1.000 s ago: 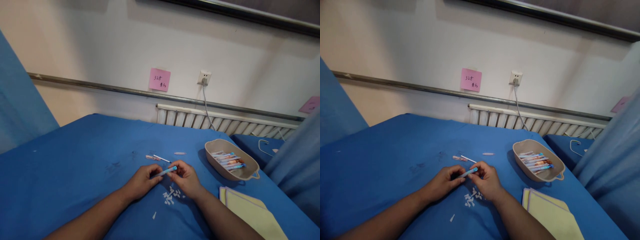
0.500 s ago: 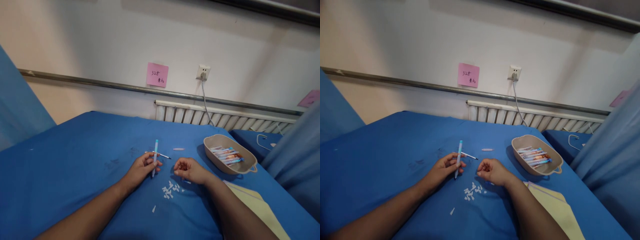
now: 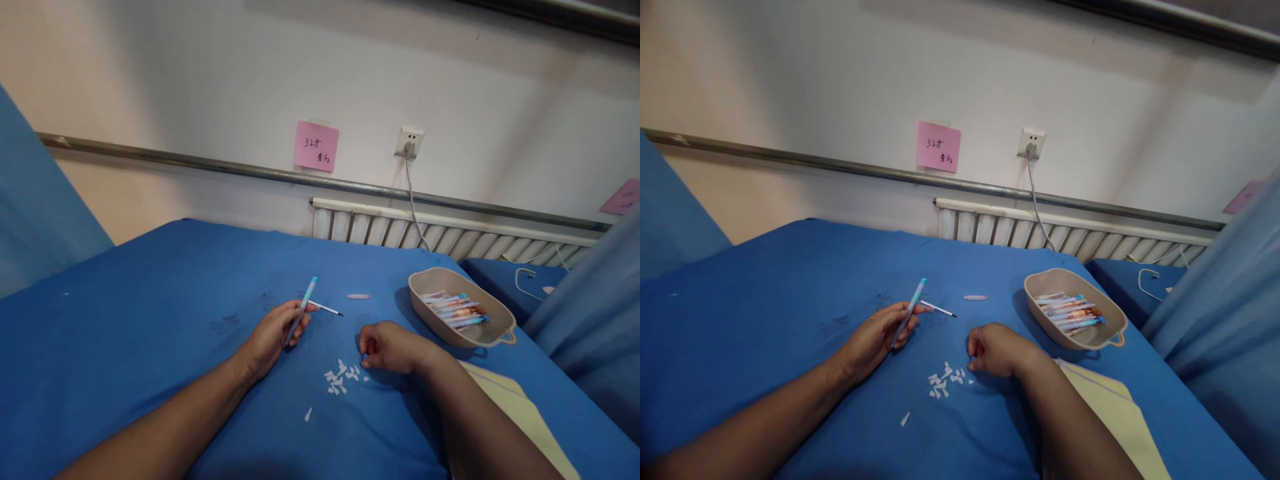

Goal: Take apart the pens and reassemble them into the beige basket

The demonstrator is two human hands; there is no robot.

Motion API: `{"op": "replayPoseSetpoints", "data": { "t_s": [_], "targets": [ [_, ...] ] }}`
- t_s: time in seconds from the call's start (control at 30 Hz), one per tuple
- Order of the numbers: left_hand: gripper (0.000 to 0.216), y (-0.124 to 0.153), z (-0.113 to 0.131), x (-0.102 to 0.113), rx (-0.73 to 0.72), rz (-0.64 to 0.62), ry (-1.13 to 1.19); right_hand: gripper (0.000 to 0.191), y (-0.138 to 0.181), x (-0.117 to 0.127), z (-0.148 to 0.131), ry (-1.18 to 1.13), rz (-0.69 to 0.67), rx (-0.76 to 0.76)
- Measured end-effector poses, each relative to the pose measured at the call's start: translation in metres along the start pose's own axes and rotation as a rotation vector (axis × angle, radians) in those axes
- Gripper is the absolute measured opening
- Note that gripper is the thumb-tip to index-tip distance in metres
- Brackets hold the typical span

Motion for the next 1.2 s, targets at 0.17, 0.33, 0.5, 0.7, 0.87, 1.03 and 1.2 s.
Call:
{"op": "replayPoseSetpoints", "data": {
  "t_s": [0.17, 0.33, 0.5, 0.7, 0.87, 1.03, 1.2],
  "targets": [
    [0.041, 0.001, -0.004, -0.005, -0.001, -0.033, -0.257, 0.010, -0.008, 0.000, -0.010, -0.212, 0.179, 0.079],
    [0.035, 0.007, -0.003, -0.014, -0.017, -0.144, -0.449, 0.030, -0.016, 0.008, -0.017, -0.675, 0.430, 0.121],
    [0.033, 0.013, 0.003, -0.018, -0.092, -0.176, -0.561, 0.034, -0.018, 0.005, -0.026, -1.020, 0.519, 0.141],
    [0.031, 0.013, 0.001, -0.017, -0.110, -0.191, -0.552, 0.034, -0.019, -0.003, -0.032, -1.076, 0.525, 0.172],
    [0.031, 0.012, -0.004, -0.015, -0.089, -0.188, -0.535, 0.031, -0.020, -0.007, -0.031, -1.080, 0.501, 0.201],
    [0.033, 0.010, -0.007, -0.013, -0.063, -0.189, -0.496, 0.028, -0.020, -0.008, -0.029, -1.059, 0.527, 0.234],
    [0.033, 0.009, -0.008, -0.011, -0.056, -0.197, -0.495, 0.024, -0.020, -0.009, -0.031, -1.043, 0.534, 0.262]
  ]
}}
Point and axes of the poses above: each hand's wrist, its own y-axis away from the middle knuckle, its own x-axis out of the back of the hand, z = x × y, the point moved 1 cm from there along -y, towards the middle knuckle
